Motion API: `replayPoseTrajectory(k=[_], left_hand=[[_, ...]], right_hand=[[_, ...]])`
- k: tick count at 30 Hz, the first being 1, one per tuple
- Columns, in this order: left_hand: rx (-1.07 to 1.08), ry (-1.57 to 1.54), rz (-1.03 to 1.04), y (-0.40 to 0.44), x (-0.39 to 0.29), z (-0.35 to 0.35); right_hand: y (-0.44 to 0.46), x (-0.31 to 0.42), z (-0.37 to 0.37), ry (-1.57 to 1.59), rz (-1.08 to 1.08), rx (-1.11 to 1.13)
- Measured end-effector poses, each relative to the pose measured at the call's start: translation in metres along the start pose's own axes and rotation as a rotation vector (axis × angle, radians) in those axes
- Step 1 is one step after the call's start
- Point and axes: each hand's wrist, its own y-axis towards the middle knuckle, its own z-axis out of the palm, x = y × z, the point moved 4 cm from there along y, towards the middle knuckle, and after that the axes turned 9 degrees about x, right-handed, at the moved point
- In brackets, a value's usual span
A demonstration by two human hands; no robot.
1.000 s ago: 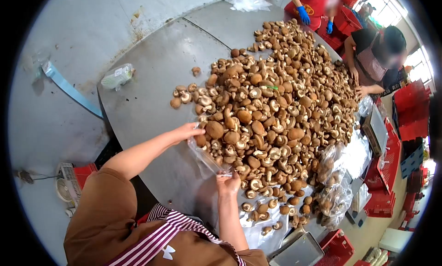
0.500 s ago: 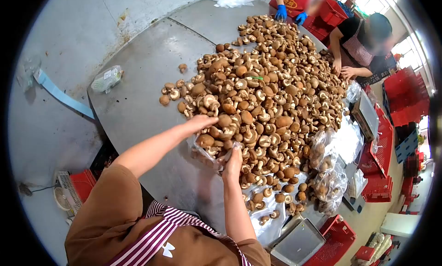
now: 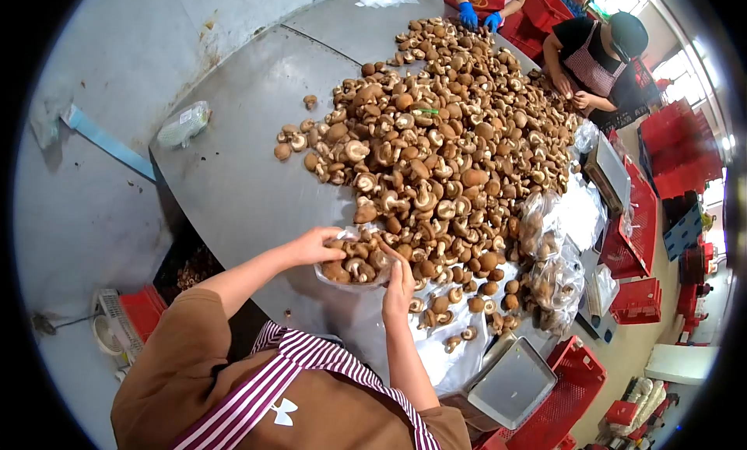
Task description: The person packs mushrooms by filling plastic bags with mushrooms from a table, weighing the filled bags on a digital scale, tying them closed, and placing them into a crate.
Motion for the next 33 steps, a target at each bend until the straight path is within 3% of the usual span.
replayPoseTrajectory(k=[3, 5, 6, 9, 10, 12, 14, 16, 20, 22, 23, 24, 26, 33], left_hand=[[0.011, 0.036, 0.09, -0.039, 0.016, 0.019], [-0.068, -0.012, -0.107, -0.055, 0.04, 0.032], [-0.066, -0.012, -0.105, -0.057, 0.045, 0.037], [-0.114, -0.445, -0.162, -0.067, 0.042, 0.05], [-0.112, -0.445, -0.157, -0.07, 0.039, 0.052], [-0.472, -0.342, 0.176, -0.081, 0.007, 0.039], [-0.512, -0.529, 0.163, -0.101, -0.026, 0.038], [-0.567, -0.342, 0.294, -0.12, -0.051, 0.036], [-0.465, -0.439, 0.191, -0.138, -0.051, 0.055], [-0.481, -0.496, 0.132, -0.131, -0.031, 0.062], [-0.498, -0.551, 0.073, -0.126, -0.018, 0.066], [-0.493, -0.551, 0.071, -0.124, -0.011, 0.071], [-0.489, -0.57, -0.001, -0.121, -0.001, 0.079], [-0.498, -0.482, 0.023, -0.115, -0.009, 0.085]], right_hand=[[-0.04, 0.007, -0.01, -0.068, -0.023, -0.043], [-0.056, -0.015, -0.014, -0.111, -0.007, -0.046], [-0.062, -0.019, -0.013, -0.168, -0.074, -0.075], [-0.079, -0.008, -0.013, -0.239, -0.114, -0.121], [-0.084, -0.004, -0.014, -0.249, -0.082, -0.136], [-0.094, -0.007, -0.021, -0.191, -0.097, -0.193], [-0.11, 0.011, -0.019, 0.016, -0.109, -0.199], [-0.126, 0.029, -0.018, -0.032, -0.176, -0.215], [-0.147, 0.03, -0.028, -0.017, -0.234, -0.27], [-0.15, 0.028, -0.031, 0.021, -0.115, -0.271], [-0.145, -0.013, -0.044, -0.21, -0.163, -0.28], [-0.149, -0.011, -0.043, -0.21, -0.16, -0.284], [-0.153, -0.015, -0.04, 0.008, -0.017, -0.3], [-0.162, -0.023, -0.047, -0.023, -0.008, -0.262]])
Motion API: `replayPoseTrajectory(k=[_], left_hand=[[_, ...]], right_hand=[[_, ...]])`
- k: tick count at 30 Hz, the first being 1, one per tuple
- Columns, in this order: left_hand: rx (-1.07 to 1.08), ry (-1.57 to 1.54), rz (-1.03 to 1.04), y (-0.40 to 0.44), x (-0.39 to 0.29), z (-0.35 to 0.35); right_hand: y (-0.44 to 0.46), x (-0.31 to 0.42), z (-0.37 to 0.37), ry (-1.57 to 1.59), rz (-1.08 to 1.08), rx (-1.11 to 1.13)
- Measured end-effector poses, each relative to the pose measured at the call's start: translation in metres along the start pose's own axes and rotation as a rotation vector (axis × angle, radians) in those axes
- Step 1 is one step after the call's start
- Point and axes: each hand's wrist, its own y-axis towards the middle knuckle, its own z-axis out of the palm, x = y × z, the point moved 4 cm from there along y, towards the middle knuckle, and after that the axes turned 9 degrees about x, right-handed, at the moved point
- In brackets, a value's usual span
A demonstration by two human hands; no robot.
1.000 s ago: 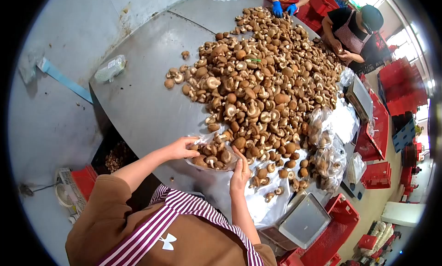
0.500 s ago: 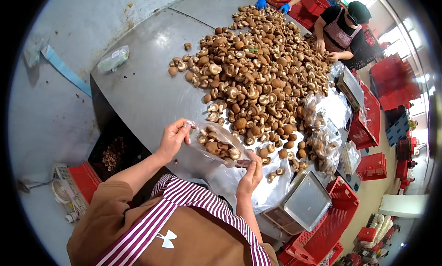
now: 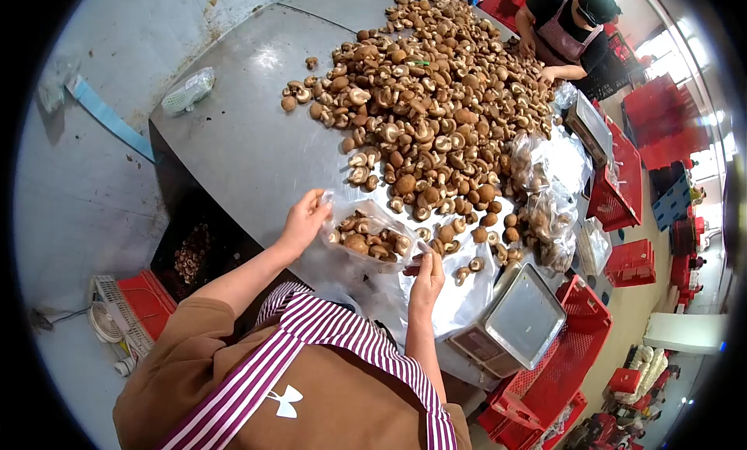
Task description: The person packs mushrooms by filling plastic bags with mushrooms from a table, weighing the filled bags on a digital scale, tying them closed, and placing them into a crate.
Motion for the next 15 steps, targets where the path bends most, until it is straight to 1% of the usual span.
replayPoseTrajectory(k=[1, 3, 5, 6, 7, 9, 10, 12, 15], left_hand=[[-0.187, 0.362, 0.3, -0.004, -0.016, 0.004], [-0.369, 0.723, 0.599, -0.021, -0.052, 0.019], [-0.134, 0.906, 0.855, -0.041, -0.082, 0.04], [0.118, 0.835, 0.763, -0.04, -0.073, 0.048], [0.114, 0.835, 0.763, -0.04, -0.066, 0.056], [0.432, 0.853, 0.498, -0.026, -0.031, 0.081], [0.425, 0.856, 0.502, -0.017, -0.013, 0.081], [0.356, 1.128, 0.548, 0.003, 0.029, 0.082], [0.301, 1.152, 0.535, 0.02, 0.05, 0.078]], right_hand=[[-0.002, 0.003, 0.001, -0.02, -0.019, 0.01], [-0.005, 0.009, 0.003, 0.004, 0.017, 0.029], [-0.007, 0.01, 0.007, 0.029, 0.049, 0.049], [-0.008, 0.009, 0.009, 0.038, 0.058, 0.056], [-0.008, 0.009, 0.012, 0.046, 0.064, 0.066], [-0.005, 0.009, 0.017, 0.041, 0.061, 0.074], [-0.004, 0.009, 0.018, 0.032, 0.05, 0.077], [-0.003, 0.014, 0.02, 0.01, 0.042, 0.072], [0.0, 0.011, 0.018, 0.0, 0.046, 0.079]])
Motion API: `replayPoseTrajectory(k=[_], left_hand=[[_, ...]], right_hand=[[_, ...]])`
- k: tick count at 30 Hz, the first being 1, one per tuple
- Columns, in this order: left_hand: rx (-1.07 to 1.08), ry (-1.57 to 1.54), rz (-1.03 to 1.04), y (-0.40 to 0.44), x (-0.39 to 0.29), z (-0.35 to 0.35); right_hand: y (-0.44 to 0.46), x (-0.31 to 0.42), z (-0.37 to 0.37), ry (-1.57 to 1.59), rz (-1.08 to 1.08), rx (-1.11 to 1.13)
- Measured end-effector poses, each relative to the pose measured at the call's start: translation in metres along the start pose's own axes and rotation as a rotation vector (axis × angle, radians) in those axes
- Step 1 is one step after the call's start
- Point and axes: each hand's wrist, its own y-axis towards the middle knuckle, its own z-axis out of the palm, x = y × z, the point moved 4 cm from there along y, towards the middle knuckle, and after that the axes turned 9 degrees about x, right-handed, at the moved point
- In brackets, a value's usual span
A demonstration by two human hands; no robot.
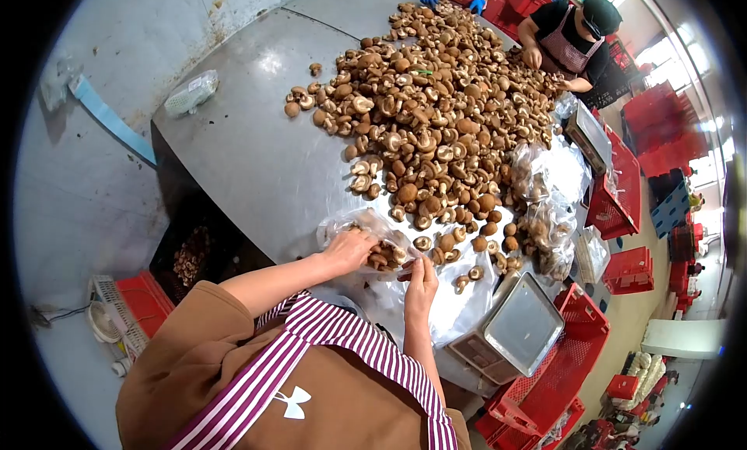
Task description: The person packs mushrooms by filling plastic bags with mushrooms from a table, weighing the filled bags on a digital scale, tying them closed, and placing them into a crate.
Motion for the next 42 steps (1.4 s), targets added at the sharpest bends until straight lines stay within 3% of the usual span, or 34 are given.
replayPoseTrajectory(k=[2, 5, 7, 8, 10, 11, 12, 15, 19, 22, 24, 25, 28, 34, 38, 39, 40, 42], left_hand=[[0.049, -0.029, -0.055, 0.001, 0.013, 0.011], [-0.07, -0.119, -0.012, -0.003, 0.017, 0.001], [0.044, -0.587, -0.297, -0.006, 0.013, -0.023], [0.048, -0.587, -0.298, -0.006, 0.018, -0.026], [0.135, -1.604, -0.446, -0.01, 0.031, -0.02], [0.103, -1.815, -0.382, -0.007, 0.022, -0.042], [0.1, -1.813, -0.385, -0.001, 0.027, -0.047], [0.088, -2.231, -0.437, 0.018, 0.044, -0.047], [0.006, -2.026, -0.534, 0.071, 0.074, -0.033], [-0.037, -1.645, -0.628, 0.115, 0.092, -0.024], [0.047, -1.314, -0.657, 0.137, 0.1, -0.013], [0.07, -0.978, -0.694, 0.143, 0.096, -0.012], [0.025, -0.039, -0.516, 0.163, 0.088, 0.001], [0.118, -0.284, -0.577, 0.173, 0.097, -0.009], [0.076, -0.245, -0.521, 0.158, 0.1, -0.002], [0.21, -0.211, -0.565, 0.157, 0.093, -0.005], [0.203, -0.211, -0.565, 0.157, 0.088, -0.003], [0.139, -0.057, -0.412, 0.153, 0.065, -0.002]], right_hand=[[0.0, 0.0, -0.003, -0.007, 0.005, -0.002], [0.001, -0.003, -0.006, -0.007, 0.009, -0.005], [0.003, -0.005, -0.009, 0.004, 0.021, -0.012], [0.003, -0.006, -0.011, 0.006, 0.024, -0.014], [0.003, -0.009, -0.014, -0.008, 0.027, -0.007], [0.004, -0.012, -0.015, -0.006, 0.028, -0.006], [0.004, -0.016, -0.016, 0.022, 0.05, -0.005], [0.008, -0.018, -0.014, 0.059, 0.094, 0.016], [0.017, -0.02, -0.012, 0.069, 0.11, 0.05], [0.024, -0.012, -0.008, 0.039, 0.093, 0.058], [0.027, -0.01, -0.008, 0.052, 0.108, 0.046], [0.028, -0.012, -0.009, 0.052, 0.119, 0.055], [0.03, -0.015, -0.011, 0.071, 0.151, 0.04], [0.036, -0.011, -0.009, 0.015, 0.14, 0.034], [0.036, -0.007, -0.005, 0.01, 0.138, 0.037], [0.035, -0.006, -0.005, 0.01, 0.14, 0.044], [0.034, -0.008, -0.004, 0.008, 0.134, 0.047], [0.03, -0.012, -0.004, -0.012, 0.128, 0.037]])
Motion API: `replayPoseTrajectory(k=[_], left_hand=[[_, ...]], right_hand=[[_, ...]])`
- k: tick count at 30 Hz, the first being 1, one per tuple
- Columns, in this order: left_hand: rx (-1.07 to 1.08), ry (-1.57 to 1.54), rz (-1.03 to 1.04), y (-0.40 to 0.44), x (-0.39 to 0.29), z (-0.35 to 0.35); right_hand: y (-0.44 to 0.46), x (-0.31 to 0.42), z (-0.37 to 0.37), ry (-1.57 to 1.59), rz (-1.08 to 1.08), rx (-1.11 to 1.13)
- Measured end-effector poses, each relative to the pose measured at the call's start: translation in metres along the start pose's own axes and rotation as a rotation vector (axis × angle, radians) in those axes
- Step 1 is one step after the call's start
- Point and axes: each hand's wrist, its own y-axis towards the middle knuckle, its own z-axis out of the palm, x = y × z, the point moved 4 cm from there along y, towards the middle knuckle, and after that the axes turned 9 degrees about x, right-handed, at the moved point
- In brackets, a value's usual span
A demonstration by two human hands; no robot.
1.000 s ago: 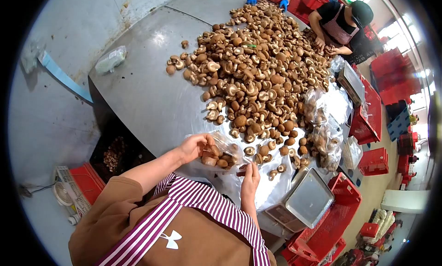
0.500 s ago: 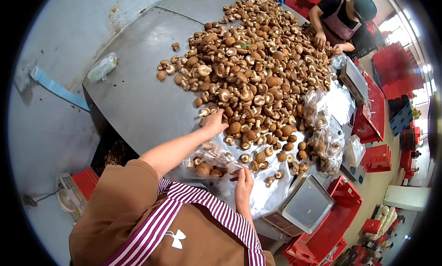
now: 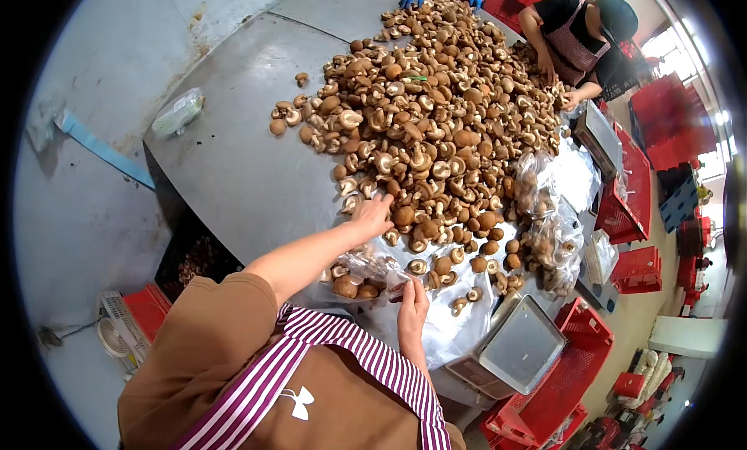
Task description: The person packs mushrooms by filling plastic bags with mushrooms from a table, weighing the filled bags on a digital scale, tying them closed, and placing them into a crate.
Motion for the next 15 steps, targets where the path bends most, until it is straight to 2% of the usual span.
replayPoseTrajectory(k=[1, 5, 9, 11, 15], left_hand=[[0.067, 0.097, 0.04, -0.004, -0.007, 0.004], [0.087, 0.119, 0.049, 0.006, 0.01, 0.028], [0.036, 0.17, 0.119, -0.004, 0.018, 0.033], [0.015, 0.097, 0.141, -0.016, 0.007, 0.027], [0.084, 0.044, 0.057, -0.026, -0.006, 0.029]], right_hand=[[-0.002, 0.0, 0.0, -0.003, -0.005, 0.002], [-0.013, -0.002, -0.005, 0.037, -0.023, -0.037], [-0.022, -0.022, -0.013, 0.122, -0.011, -0.055], [-0.026, -0.029, -0.013, 0.131, 0.003, -0.052], [-0.026, -0.036, -0.01, 0.145, 0.001, -0.043]])
